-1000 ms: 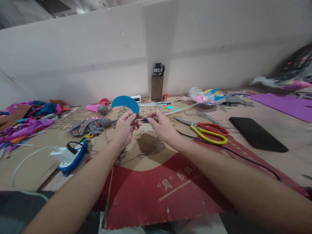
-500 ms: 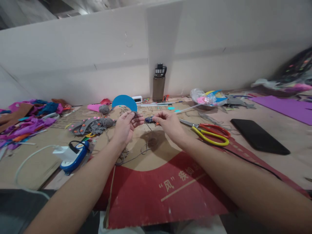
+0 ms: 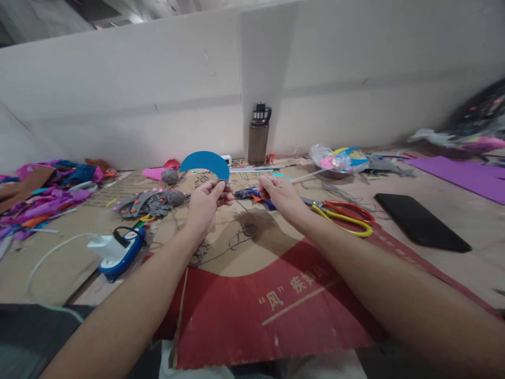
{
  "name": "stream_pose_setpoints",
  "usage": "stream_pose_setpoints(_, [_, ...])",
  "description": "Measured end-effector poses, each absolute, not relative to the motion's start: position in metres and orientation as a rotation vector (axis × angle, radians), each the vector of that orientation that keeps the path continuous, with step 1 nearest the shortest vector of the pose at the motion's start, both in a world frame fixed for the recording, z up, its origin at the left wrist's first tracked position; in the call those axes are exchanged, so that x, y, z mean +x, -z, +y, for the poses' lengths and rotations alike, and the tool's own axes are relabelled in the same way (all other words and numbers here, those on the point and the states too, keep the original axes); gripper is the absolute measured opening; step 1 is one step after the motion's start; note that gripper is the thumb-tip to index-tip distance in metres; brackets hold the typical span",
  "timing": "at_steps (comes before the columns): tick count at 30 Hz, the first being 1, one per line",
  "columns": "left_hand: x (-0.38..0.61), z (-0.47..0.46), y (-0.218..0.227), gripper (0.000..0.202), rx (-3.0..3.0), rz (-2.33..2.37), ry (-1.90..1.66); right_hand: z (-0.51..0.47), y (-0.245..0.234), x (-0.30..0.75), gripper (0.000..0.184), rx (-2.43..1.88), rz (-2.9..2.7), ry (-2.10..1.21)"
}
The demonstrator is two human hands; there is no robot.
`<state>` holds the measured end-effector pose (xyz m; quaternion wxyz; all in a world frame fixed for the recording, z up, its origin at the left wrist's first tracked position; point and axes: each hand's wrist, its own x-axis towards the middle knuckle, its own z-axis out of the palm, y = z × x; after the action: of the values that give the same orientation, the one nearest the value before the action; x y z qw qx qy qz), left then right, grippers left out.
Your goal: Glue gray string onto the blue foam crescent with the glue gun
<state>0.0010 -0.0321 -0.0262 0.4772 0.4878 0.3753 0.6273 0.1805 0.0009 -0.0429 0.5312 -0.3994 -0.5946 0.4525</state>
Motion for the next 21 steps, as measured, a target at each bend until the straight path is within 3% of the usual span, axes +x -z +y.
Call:
stream_pose_setpoints(10, [0.0, -0.032, 0.027, 0.017, 1.249, 0.956, -1.533, 0.001, 0.04, 0.182, 0.014, -1.127, -1.468, -1.112])
stream_pose_setpoints(16, [-0.001, -0.032, 0.028, 0.016, 1.268, 0.961, -1.555, 0.003, 0.044, 0.188, 0.023, -1.612, -1.998, -0.335])
stream_pose_setpoints(21, [0.0, -0.032, 0.029, 0.016, 1.343, 1.014, -1.554, 0.01, 0.055, 0.184, 0.025, -1.855, -2.216, -0.16])
